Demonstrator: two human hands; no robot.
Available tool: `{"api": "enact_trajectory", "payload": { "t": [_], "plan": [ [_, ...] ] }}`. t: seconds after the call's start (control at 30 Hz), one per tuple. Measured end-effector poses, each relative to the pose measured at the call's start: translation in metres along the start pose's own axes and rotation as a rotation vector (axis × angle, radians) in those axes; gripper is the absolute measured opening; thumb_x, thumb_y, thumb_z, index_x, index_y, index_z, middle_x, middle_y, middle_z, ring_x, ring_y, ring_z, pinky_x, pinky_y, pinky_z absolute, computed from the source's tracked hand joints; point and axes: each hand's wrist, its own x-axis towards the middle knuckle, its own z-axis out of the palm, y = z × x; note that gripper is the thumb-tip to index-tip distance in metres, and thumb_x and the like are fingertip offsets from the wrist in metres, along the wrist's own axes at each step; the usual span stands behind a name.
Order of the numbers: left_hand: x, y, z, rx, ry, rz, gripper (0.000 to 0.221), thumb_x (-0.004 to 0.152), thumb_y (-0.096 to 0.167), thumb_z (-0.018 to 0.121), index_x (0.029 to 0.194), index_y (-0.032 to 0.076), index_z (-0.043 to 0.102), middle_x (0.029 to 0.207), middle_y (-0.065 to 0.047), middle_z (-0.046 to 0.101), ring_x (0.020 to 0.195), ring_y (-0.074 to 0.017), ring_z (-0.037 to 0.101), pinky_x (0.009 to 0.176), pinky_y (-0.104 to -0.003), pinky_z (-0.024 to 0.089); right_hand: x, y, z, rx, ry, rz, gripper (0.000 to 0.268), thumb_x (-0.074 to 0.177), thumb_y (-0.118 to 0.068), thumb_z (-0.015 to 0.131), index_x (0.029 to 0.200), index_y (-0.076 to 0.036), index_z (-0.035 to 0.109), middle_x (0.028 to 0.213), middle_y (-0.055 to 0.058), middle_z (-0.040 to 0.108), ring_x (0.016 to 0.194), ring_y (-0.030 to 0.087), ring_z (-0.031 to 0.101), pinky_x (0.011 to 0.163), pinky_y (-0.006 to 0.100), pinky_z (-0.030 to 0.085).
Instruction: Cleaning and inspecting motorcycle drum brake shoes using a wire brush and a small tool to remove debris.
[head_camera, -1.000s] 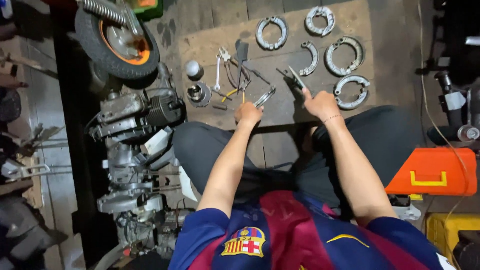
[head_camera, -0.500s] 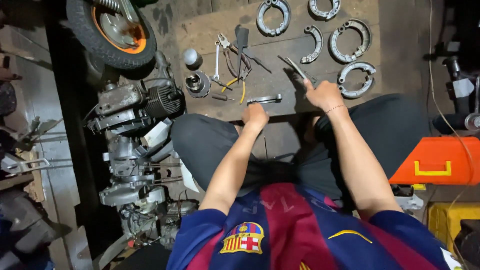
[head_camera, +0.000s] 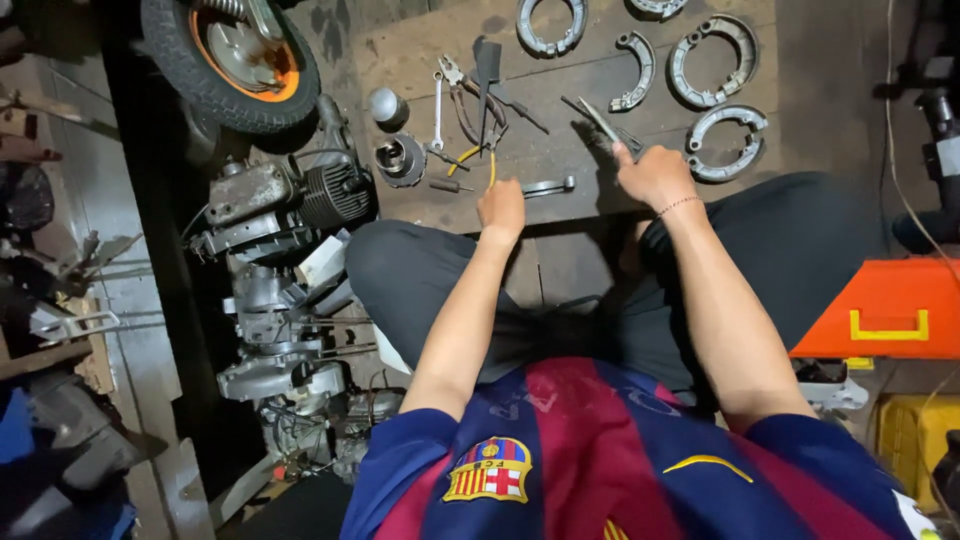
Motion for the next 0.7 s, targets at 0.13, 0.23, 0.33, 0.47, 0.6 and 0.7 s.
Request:
{"api": "enact_trajectory", "payload": {
  "t": [0.13,0.23,0.33,0.47,0.6,0.7],
  "plan": [
    [-0.007,0.009,-0.005,-0.189,-0.048,-0.082,0.032,0.099,0.026,0.061,0.108,-0.001,0.074,0.102,-0.026,0.075,0.101,-0.0432,0.074,0.078,-0.057,0.063,0.017,0.011,0.006,0.005,0.031,-0.001,0.086,0.109,-0.06,0.037,0.123,0.02,0.065,0.12,0.042,0.064,0.118,0.053,0.062,0.089,0.06,0.055],
    [-0.003,0.002,0.022,-0.399,-0.096,-0.222,0.046,0.099,0.036,0.059,0.121,-0.004,0.068,0.111,-0.025,0.067,0.101,-0.0425,0.073,0.075,-0.056,0.063,0.006,0.006,0.004,0.044,0.075,-0.032,0.085,0.111,-0.06,0.035,0.12,0.018,0.067,0.116,0.042,0.066,0.115,0.053,0.063,0.086,0.06,0.057],
    [-0.039,0.032,-0.015,-0.63,-0.062,-0.201,0.064,0.104,0.04,0.051,0.14,-0.013,0.053,0.134,-0.033,0.06,0.129,-0.0455,0.059,0.106,-0.055,0.049,-0.003,-0.003,-0.002,0.068,0.093,-0.036,0.083,0.109,-0.06,0.039,0.114,0.017,0.07,0.114,0.04,0.067,0.115,0.053,0.063,0.089,0.059,0.055],
    [-0.066,0.062,-0.034,-0.862,-0.091,-0.254,0.068,0.107,0.041,0.044,0.143,-0.016,0.046,0.128,-0.033,0.063,0.13,-0.0446,0.057,0.11,-0.058,0.044,-0.014,-0.007,-0.005,0.17,0.097,-0.05,0.077,0.107,-0.06,0.045,0.107,0.012,0.073,0.11,0.039,0.068,0.114,0.053,0.064,0.089,0.059,0.055],
    [-0.051,0.05,-0.013,-0.839,-0.108,-0.234,0.056,0.106,0.039,0.042,0.125,-0.01,0.061,0.1,-0.024,0.076,0.106,-0.0379,0.073,0.1,-0.054,0.052,0.007,0.003,0.024,0.141,0.067,-0.06,0.051,0.1,-0.045,0.06,0.096,0.004,0.077,0.107,0.036,0.071,0.113,0.053,0.065,0.09,0.059,0.055],
    [-0.048,0.049,0.0,-0.772,-0.148,-0.194,0.061,0.106,0.04,0.039,0.128,-0.013,0.061,0.098,-0.028,0.075,0.096,-0.0388,0.075,0.094,-0.053,0.054,0.012,0.014,0.046,0.101,0.018,-0.061,0.046,0.098,-0.037,0.059,0.096,0.006,0.077,0.106,0.037,0.071,0.112,0.053,0.065,0.087,0.059,0.056]
  ]
}}
